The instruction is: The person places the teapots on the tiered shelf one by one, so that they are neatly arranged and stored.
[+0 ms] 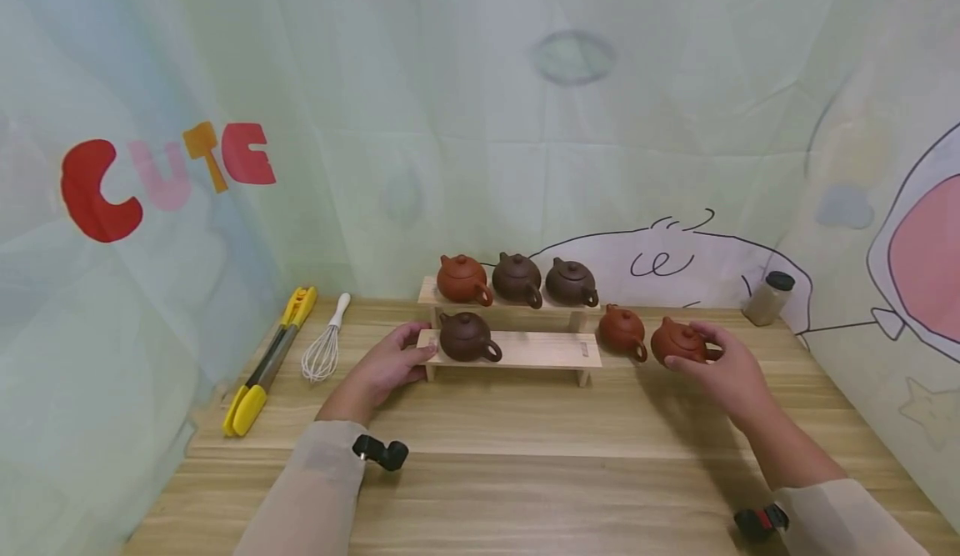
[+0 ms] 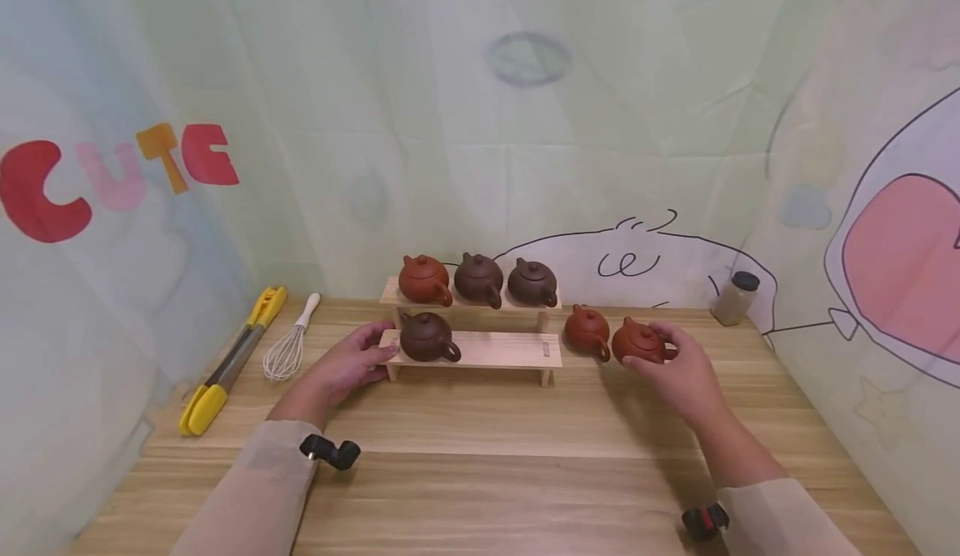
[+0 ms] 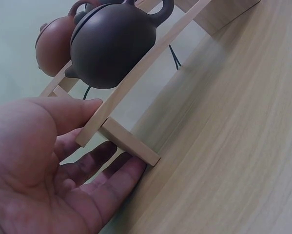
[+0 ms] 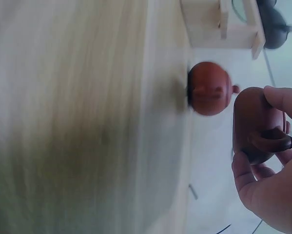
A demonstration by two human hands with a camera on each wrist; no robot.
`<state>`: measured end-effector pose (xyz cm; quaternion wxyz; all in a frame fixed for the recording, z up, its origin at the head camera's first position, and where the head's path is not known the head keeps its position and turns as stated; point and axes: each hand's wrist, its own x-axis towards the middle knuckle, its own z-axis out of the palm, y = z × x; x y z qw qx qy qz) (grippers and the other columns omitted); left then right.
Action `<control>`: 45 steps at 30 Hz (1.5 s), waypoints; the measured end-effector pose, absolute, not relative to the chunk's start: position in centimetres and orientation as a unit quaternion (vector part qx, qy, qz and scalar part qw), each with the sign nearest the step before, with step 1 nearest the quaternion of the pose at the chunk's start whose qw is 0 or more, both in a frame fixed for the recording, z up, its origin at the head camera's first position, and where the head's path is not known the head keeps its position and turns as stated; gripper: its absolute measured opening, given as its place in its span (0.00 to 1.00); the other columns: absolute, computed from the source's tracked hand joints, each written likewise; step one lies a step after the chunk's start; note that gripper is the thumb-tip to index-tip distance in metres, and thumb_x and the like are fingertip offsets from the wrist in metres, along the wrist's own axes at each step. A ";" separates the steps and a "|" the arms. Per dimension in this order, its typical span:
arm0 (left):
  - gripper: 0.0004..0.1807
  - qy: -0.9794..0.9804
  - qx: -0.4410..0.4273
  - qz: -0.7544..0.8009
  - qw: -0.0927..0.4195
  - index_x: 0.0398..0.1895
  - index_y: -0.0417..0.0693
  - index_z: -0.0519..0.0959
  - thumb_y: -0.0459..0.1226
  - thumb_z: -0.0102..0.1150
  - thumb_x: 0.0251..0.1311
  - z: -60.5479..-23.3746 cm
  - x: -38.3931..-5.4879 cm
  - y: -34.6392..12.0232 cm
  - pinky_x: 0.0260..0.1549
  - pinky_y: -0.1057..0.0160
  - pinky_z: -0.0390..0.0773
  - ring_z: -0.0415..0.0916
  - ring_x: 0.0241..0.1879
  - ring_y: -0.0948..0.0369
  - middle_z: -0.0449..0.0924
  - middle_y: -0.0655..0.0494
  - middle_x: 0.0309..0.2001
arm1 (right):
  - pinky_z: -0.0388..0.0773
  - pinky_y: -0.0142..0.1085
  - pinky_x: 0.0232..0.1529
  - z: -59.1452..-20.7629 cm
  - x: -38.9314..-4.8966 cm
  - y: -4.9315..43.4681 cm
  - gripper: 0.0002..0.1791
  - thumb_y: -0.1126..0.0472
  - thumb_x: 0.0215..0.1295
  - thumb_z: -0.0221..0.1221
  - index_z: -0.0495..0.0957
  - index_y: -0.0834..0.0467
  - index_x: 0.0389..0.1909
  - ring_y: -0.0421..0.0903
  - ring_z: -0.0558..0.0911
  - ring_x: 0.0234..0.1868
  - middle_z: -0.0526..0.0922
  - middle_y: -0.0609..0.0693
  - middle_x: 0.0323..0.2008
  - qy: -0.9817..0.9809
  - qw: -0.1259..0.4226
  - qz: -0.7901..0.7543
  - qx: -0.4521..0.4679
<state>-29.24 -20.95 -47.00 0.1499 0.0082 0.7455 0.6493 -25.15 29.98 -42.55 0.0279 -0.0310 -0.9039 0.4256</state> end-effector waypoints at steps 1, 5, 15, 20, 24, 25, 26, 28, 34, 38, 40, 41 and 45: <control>0.34 0.746 0.008 0.649 0.149 0.83 0.40 0.55 0.36 0.54 0.81 -47.0 -29.2 -21.0 0.74 0.40 0.74 0.72 0.72 0.45 0.49 0.36 0.85 | 0.76 0.20 0.44 -42.4 -24.9 29.7 0.54 0.41 0.65 0.74 0.61 0.62 0.81 0.67 0.75 0.71 0.68 0.67 0.77 -0.903 0.028 0.429 -0.025; 0.34 0.748 0.009 0.647 0.147 0.83 0.40 0.55 0.36 0.54 0.81 -46.9 -29.1 -21.1 0.74 0.38 0.73 0.70 0.73 0.43 0.49 0.35 0.85 | 0.77 0.20 0.45 -41.9 -24.0 28.7 0.53 0.42 0.65 0.75 0.62 0.62 0.81 0.67 0.76 0.71 0.69 0.67 0.76 -0.900 0.026 0.435 -0.003; 0.34 0.749 0.006 0.645 0.148 0.83 0.41 0.55 0.36 0.55 0.81 -47.1 -29.2 -21.1 0.75 0.37 0.71 0.66 0.77 0.40 0.45 0.36 0.87 | 0.86 0.32 0.51 -41.8 -22.4 24.6 0.47 0.46 0.63 0.77 0.67 0.58 0.78 0.63 0.80 0.65 0.74 0.64 0.72 -0.889 0.010 0.457 0.034; 0.34 0.750 0.007 0.645 0.147 0.83 0.40 0.55 0.37 0.55 0.81 -47.0 -29.2 -21.2 0.75 0.37 0.72 0.69 0.74 0.42 0.47 0.36 0.86 | 0.87 0.39 0.54 -41.7 -22.4 21.6 0.45 0.48 0.62 0.77 0.70 0.57 0.76 0.61 0.83 0.62 0.77 0.62 0.70 -0.883 -0.001 0.465 0.065; 0.34 0.749 0.007 0.646 0.147 0.83 0.40 0.55 0.37 0.54 0.81 -47.0 -29.2 -21.3 0.75 0.38 0.72 0.72 0.72 0.44 0.49 0.36 0.85 | 0.85 0.38 0.54 -41.8 -23.0 19.1 0.43 0.52 0.62 0.78 0.72 0.57 0.75 0.57 0.85 0.60 0.79 0.60 0.68 -0.877 -0.009 0.471 0.090; 0.34 0.749 0.006 0.646 0.148 0.83 0.41 0.55 0.36 0.54 0.81 -47.0 -29.2 -21.3 0.75 0.38 0.72 0.71 0.72 0.44 0.49 0.36 0.85 | 0.86 0.39 0.55 -41.8 -23.1 18.5 0.42 0.53 0.62 0.78 0.72 0.57 0.74 0.56 0.85 0.59 0.80 0.59 0.67 -0.876 -0.010 0.472 0.095; 0.34 0.748 0.003 0.647 0.148 0.83 0.41 0.55 0.36 0.54 0.81 -47.0 -29.2 -21.3 0.75 0.38 0.73 0.71 0.72 0.44 0.49 0.36 0.85 | 0.85 0.39 0.54 -41.9 -23.3 17.9 0.41 0.53 0.61 0.78 0.73 0.57 0.74 0.55 0.85 0.59 0.81 0.59 0.67 -0.876 -0.009 0.472 0.101; 0.34 0.750 0.005 0.645 0.148 0.84 0.41 0.55 0.37 0.55 0.81 -46.9 -29.1 -21.3 0.74 0.38 0.73 0.71 0.73 0.44 0.48 0.36 0.85 | 0.86 0.40 0.55 -42.0 -23.8 16.8 0.41 0.54 0.61 0.78 0.73 0.57 0.74 0.55 0.86 0.59 0.82 0.58 0.65 -0.873 -0.011 0.475 0.111; 0.35 0.752 0.010 0.642 0.150 0.84 0.40 0.55 0.37 0.55 0.81 -46.8 -29.0 -21.2 0.75 0.37 0.71 0.65 0.77 0.41 0.40 0.34 0.87 | 0.86 0.44 0.56 -42.4 -25.1 14.0 0.41 0.53 0.61 0.78 0.74 0.57 0.74 0.54 0.85 0.59 0.84 0.57 0.63 -0.872 -0.005 0.478 0.110; 0.35 0.749 0.010 0.645 0.153 0.84 0.41 0.55 0.37 0.55 0.80 -46.9 -29.1 -21.2 0.76 0.36 0.70 0.63 0.79 0.40 0.37 0.35 0.88 | 0.85 0.44 0.55 -42.5 -25.8 12.6 0.41 0.52 0.61 0.78 0.75 0.56 0.74 0.52 0.85 0.57 0.84 0.56 0.62 -0.872 -0.002 0.478 0.108; 0.35 0.748 0.011 0.646 0.153 0.84 0.41 0.55 0.36 0.55 0.80 -47.0 -29.1 -21.2 0.76 0.36 0.70 0.62 0.79 0.40 0.37 0.35 0.88 | 0.85 0.44 0.56 -42.5 -26.2 12.0 0.40 0.53 0.61 0.78 0.75 0.56 0.74 0.52 0.85 0.57 0.84 0.56 0.62 -0.872 0.001 0.477 0.109; 0.35 0.748 0.011 0.646 0.153 0.84 0.41 0.55 0.37 0.55 0.80 -47.0 -29.1 -21.2 0.76 0.36 0.70 0.62 0.79 0.40 0.37 0.35 0.88 | 0.85 0.44 0.56 -42.5 -26.3 11.8 0.40 0.53 0.61 0.78 0.75 0.56 0.73 0.52 0.85 0.57 0.85 0.56 0.62 -0.872 0.003 0.477 0.111; 0.36 0.747 0.012 0.646 0.154 0.84 0.41 0.55 0.37 0.56 0.80 -47.0 -29.2 -21.1 0.75 0.37 0.70 0.63 0.78 0.40 0.39 0.35 0.87 | 0.85 0.48 0.59 -42.5 -26.9 11.0 0.40 0.55 0.60 0.78 0.76 0.58 0.73 0.53 0.85 0.58 0.84 0.57 0.63 -0.873 0.008 0.474 0.114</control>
